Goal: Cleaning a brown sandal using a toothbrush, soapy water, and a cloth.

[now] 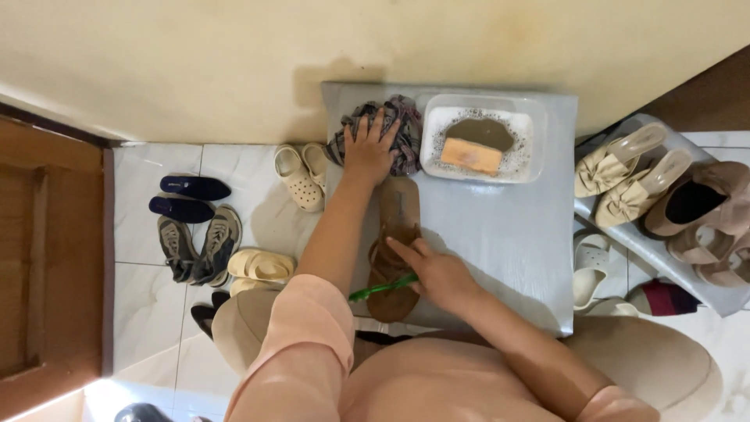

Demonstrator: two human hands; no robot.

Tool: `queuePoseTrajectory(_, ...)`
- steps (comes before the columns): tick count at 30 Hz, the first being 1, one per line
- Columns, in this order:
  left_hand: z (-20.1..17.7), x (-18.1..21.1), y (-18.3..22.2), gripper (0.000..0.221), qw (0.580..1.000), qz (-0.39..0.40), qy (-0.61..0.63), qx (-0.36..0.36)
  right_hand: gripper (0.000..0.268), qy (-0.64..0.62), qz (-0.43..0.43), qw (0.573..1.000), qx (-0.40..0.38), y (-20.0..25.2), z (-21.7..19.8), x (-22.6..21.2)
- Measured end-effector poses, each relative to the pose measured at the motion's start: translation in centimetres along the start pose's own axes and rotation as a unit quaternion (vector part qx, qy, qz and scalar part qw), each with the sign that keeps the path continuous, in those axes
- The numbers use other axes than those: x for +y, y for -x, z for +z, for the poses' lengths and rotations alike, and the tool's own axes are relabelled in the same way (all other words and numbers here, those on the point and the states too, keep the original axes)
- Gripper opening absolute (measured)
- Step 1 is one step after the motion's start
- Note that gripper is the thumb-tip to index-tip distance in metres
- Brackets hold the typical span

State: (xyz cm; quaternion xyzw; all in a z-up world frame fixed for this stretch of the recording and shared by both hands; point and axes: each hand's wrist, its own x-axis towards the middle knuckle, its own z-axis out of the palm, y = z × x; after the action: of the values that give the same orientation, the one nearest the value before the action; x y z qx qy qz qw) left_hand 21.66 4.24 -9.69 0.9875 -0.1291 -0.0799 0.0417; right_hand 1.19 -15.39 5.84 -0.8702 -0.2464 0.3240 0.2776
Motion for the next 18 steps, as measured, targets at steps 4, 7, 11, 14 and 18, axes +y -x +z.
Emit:
queuePoseTrajectory(4, 0.2, 0.1, 2.1, 0.065, 1.000, -0.003, -0.002, 0.030, 0.069, -0.009, 0.012, 0.996, 0.087, 1.1, 2.6, 2.5)
queuePoseTrajectory(7, -0.8, 1.2, 4.1, 0.061, 0.999, -0.035, 0.015, -0.014, 0.055, -0.013, -0.014, 0.982, 0.186, 2.8, 4.4, 5.3)
queuePoseTrajectory(11, 0.2, 2.8, 7.1, 0.062, 0.999, -0.047, 0.002, 0.020, 0.037, -0.081, -0.045, 0.949, 0.303, 7.0, 3.8, 7.6)
queuePoseTrajectory(14, -0.7, 4.5, 9.4, 0.063, 0.998, -0.061, -0.001, 0.034, 0.031, -0.131, -0.039, 0.919, 0.369, 10.7, 2.9, 10.9)
queuePoseTrajectory(18, 0.9, 6.5, 11.6, 0.064, 0.995, -0.073, -0.010, 0.060, 0.032, -0.186, 0.083, 0.880, 0.430, 16.9, -0.5, 9.8)
